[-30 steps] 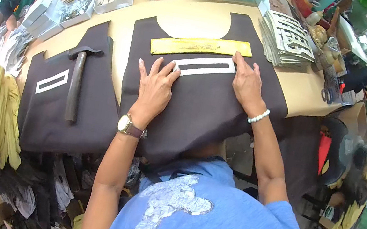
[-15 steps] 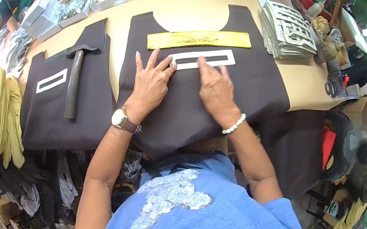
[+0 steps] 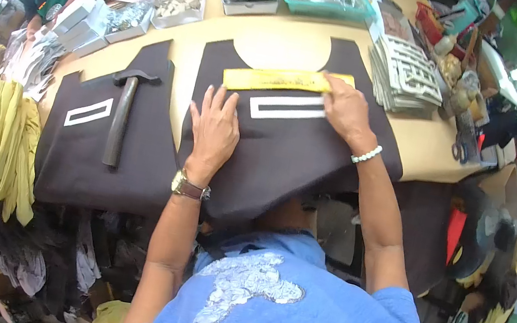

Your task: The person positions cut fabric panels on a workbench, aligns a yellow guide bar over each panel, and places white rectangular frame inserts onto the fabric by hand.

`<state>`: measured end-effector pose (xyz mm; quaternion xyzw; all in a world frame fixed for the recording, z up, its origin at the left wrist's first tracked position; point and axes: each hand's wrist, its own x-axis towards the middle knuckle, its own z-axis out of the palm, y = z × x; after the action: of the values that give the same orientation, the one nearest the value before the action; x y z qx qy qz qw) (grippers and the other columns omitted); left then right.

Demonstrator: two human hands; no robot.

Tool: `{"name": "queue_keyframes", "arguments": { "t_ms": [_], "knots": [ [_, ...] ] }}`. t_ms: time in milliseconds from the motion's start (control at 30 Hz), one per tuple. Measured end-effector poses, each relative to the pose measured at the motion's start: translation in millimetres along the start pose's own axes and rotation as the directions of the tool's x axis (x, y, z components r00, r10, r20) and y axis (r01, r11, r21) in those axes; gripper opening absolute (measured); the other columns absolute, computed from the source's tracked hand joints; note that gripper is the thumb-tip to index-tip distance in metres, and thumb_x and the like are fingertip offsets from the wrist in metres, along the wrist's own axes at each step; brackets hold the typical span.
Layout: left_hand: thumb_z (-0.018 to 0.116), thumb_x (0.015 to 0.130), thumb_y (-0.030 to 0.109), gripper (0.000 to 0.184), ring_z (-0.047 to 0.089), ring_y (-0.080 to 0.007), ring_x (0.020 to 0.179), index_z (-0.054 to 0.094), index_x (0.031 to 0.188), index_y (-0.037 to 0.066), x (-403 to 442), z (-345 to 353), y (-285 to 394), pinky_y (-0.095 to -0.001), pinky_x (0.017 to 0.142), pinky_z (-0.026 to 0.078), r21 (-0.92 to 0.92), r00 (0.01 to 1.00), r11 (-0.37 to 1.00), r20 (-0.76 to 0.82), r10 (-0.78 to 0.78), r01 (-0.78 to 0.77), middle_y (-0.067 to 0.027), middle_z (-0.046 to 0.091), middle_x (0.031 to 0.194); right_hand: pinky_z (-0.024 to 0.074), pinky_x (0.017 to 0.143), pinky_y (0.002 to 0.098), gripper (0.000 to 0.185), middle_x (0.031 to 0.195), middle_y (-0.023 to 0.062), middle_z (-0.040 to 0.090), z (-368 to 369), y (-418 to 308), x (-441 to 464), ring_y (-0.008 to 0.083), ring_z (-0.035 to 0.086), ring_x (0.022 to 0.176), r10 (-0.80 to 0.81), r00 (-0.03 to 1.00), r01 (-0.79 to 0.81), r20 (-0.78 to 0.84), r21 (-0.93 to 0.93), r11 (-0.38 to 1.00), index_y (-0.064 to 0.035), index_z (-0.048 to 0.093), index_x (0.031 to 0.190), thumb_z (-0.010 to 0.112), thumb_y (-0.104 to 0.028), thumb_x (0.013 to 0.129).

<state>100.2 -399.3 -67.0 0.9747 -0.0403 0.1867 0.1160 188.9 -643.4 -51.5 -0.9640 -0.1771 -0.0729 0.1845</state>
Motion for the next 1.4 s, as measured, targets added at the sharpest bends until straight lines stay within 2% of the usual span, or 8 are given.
{"name": "queue_keyframes", "arguments": {
  "t_ms": [233,567,800,967,1033,1100,1133,1400],
  "knots": [
    [0.042,0.093,0.036,0.054,0.019,-0.0453,0.133,0.029,0.141,0.013,-2.5,29.0,-17.4,-0.0615,0.103,0.019,0.078,0.933,0.931,0.023,-0.359,0.356,-0.0282,0.026,0.141,0.0176,0.107,0.0566,0.035,0.141,0.0189,0.031,55.5,-6.9,101.3,0.0402,0.025,0.132,-0.061,0.997,0.067,0.049,-0.129,0.989,-0.0206,0.053,0.125,0.046,-0.028,0.091],
    [0.044,0.093,0.029,0.047,0.032,-0.0356,0.129,0.044,0.129,-0.001,-5.3,27.7,-14.7,-0.0632,0.101,0.021,0.055,0.968,0.966,-0.004,-0.252,0.251,-0.0172,0.042,0.135,0.0469,0.076,0.0432,0.03,0.096,0.0166,0.06,1.5,37.9,-29.0,0.0347,0.058,0.091,0.359,0.828,-0.522,-0.43,-0.359,0.774,-0.0016,0.059,0.091,0.057,-0.03,0.084],
    [0.055,0.085,0.012,0.046,0.042,-0.0359,0.124,0.045,0.127,-0.004,-34.4,-10.7,7.0,-0.0425,0.104,0.03,-0.506,0.98,0.851,-0.048,-0.194,0.144,-0.0226,0.047,0.13,0.0459,0.065,0.0374,0.02,0.096,0.0095,0.061,-24.3,49.8,-60.6,0.0248,0.06,0.078,0.352,0.909,-0.305,-0.222,0.221,0.926,-0.0003,0.055,0.098,0.061,-0.011,0.082],
    [0.056,0.08,-0.002,0.051,0.043,-0.0268,0.126,0.046,0.129,-0.002,-79.7,-154.4,15.5,-0.0341,0.105,0.031,-0.75,0.913,0.657,-0.213,-0.349,0.076,-0.018,0.048,0.132,0.0341,0.101,0.0318,0.056,0.129,0.0141,0.046,-116.6,-37.8,-50.7,0.02,0.047,0.116,0.036,0.996,0.062,-0.082,0.921,0.384,0.0009,0.039,0.132,0.057,0.002,0.079],
    [0.05,0.069,-0.003,0.06,0.04,-0.0227,0.127,0.046,0.129,-0.004,-99.6,-215.1,20.0,-0.0355,0.109,0.024,-0.656,0.691,0.748,-0.495,-0.527,0.101,-0.0162,0.047,0.133,0.0338,0.102,0.0319,0.057,0.13,0.0223,0.045,-139.4,-69.3,-44.1,0.0233,0.047,0.119,-0.105,0.929,0.366,-0.355,0.841,0.399,-0.0003,0.038,0.133,0.055,0.0,0.078],
    [0.044,0.078,0.008,0.052,0.043,-0.0228,0.124,0.046,0.128,-0.005,-119.6,-277.8,-13.3,-0.0358,0.107,0.027,-0.032,0.571,0.998,-0.819,-0.061,0.062,-0.0176,0.048,0.131,0.0372,0.1,0.0359,0.05,0.132,0.0271,0.043,-156.2,-85.1,-31.4,0.0286,0.046,0.121,-0.218,0.787,0.616,-0.577,0.709,0.344,-0.0015,0.047,0.127,0.054,-0.004,0.078],
    [0.044,0.078,0.008,0.051,0.043,-0.023,0.124,0.046,0.128,-0.005,-129.2,-303.1,-28.9,-0.0357,0.107,0.028,0.096,0.496,0.991,-0.867,0.036,0.098,-0.0177,0.048,0.131,0.041,0.096,0.0374,0.043,0.131,0.0268,0.044,-169.7,-97.6,-18.0,0.0318,0.049,0.117,-0.518,0.476,0.875,-0.711,0.329,0.354,-0.0022,0.053,0.121,0.055,-0.007,0.078],
    [0.045,0.079,0.009,0.05,0.045,-0.0242,0.122,0.047,0.127,-0.005,-149.1,-441.1,-158.7,-0.035,0.105,0.03,0.025,0.63,0.794,-0.625,-0.461,0.607,-0.0181,0.05,0.13,0.0468,0.068,0.0269,0.035,0.111,0.0205,0.056,-182.9,-234.8,27.7,0.0208,0.057,0.084,-0.571,0.7,0.4,-0.43,0.898,-0.186,-0.0006,0.057,0.113,0.061,-0.006,0.079]
  ]
}}
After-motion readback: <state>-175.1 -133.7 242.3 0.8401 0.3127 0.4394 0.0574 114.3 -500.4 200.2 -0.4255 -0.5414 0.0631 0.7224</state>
